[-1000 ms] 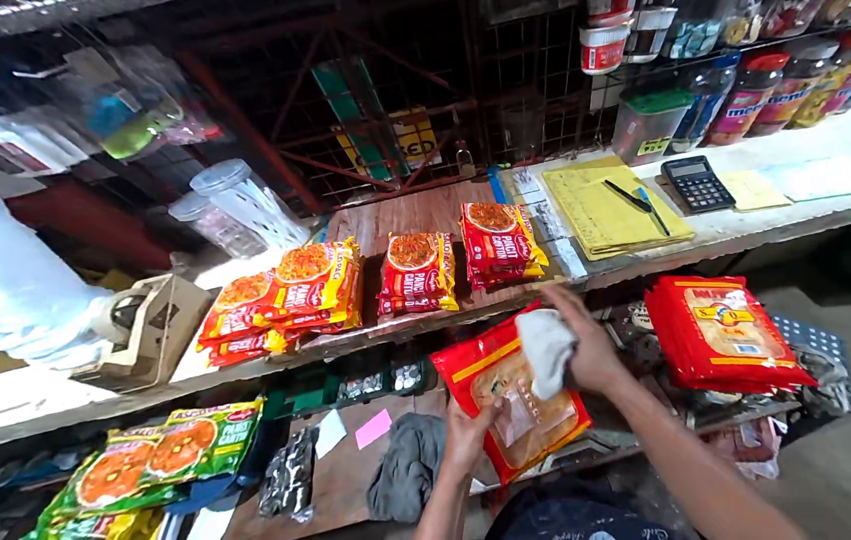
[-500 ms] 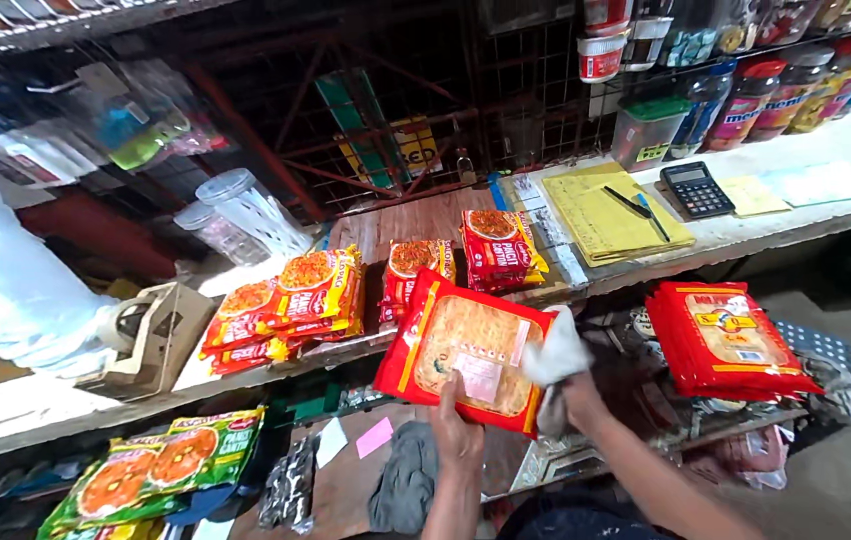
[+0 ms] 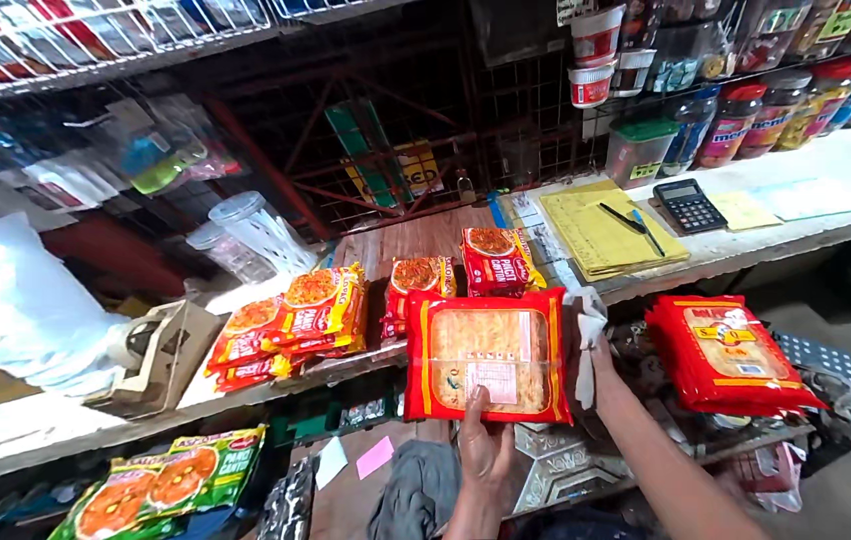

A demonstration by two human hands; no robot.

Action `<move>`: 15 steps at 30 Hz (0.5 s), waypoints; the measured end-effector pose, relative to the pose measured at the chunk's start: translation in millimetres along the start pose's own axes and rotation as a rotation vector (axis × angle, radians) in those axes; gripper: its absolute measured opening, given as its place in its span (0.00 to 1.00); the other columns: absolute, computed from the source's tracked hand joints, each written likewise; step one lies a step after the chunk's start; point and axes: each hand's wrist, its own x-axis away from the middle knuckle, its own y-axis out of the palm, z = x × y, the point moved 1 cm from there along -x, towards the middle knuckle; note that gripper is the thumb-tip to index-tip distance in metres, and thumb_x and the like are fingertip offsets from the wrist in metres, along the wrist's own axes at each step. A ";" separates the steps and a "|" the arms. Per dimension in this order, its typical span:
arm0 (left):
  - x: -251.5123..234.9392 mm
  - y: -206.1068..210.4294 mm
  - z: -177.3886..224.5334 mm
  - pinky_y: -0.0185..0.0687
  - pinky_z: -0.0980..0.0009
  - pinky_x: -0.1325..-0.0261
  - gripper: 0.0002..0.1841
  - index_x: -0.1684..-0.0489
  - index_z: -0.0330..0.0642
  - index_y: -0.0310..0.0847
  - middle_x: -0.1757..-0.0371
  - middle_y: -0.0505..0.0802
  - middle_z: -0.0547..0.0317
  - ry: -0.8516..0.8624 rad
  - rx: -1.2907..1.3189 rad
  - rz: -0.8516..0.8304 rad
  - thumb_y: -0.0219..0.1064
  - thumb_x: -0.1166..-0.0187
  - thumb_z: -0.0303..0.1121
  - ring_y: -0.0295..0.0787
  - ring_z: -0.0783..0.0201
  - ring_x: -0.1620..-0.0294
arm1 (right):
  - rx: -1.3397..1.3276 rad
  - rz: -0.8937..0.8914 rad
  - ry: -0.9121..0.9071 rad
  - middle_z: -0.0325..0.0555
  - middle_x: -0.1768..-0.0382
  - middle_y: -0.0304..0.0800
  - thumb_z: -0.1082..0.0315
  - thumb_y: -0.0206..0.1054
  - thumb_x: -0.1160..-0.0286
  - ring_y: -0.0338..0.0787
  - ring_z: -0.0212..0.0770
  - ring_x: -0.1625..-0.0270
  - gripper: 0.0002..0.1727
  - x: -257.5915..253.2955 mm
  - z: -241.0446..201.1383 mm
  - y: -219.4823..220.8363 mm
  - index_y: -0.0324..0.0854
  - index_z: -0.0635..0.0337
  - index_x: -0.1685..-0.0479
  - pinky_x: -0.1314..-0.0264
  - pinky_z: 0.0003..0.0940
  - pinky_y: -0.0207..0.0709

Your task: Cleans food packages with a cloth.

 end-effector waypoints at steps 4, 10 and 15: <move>-9.8 1.3 4.9 0.95 0.61 0.52 0.10 0.49 0.40 0.78 0.59 0.95 0.53 0.103 -0.015 -0.036 0.58 0.24 0.27 0.96 0.61 0.58 | 0.269 -0.145 -0.073 0.44 0.67 0.84 0.76 0.50 0.17 0.83 0.25 0.66 0.11 12.1 1.2 -10.2 0.78 0.72 0.51 0.61 0.20 0.79; -9.9 2.2 1.4 0.95 0.63 0.54 0.12 0.56 0.43 0.85 0.61 0.97 0.54 -0.054 0.070 -0.189 0.77 0.33 0.36 0.97 0.62 0.58 | 0.138 -0.193 -0.074 0.47 0.49 0.85 0.79 0.56 0.23 0.84 0.16 0.47 0.22 68.3 -6.7 31.7 0.66 0.82 0.32 0.38 0.15 0.77; -7.4 -2.3 -6.7 0.95 0.59 0.60 0.19 0.52 0.40 0.83 0.60 0.96 0.48 -0.134 0.075 -0.131 0.79 0.41 0.33 0.98 0.57 0.60 | 0.056 -0.175 0.084 0.55 0.37 0.82 0.73 0.47 0.11 0.81 0.26 0.38 0.23 53.0 31.9 13.2 0.65 0.77 0.22 0.34 0.20 0.75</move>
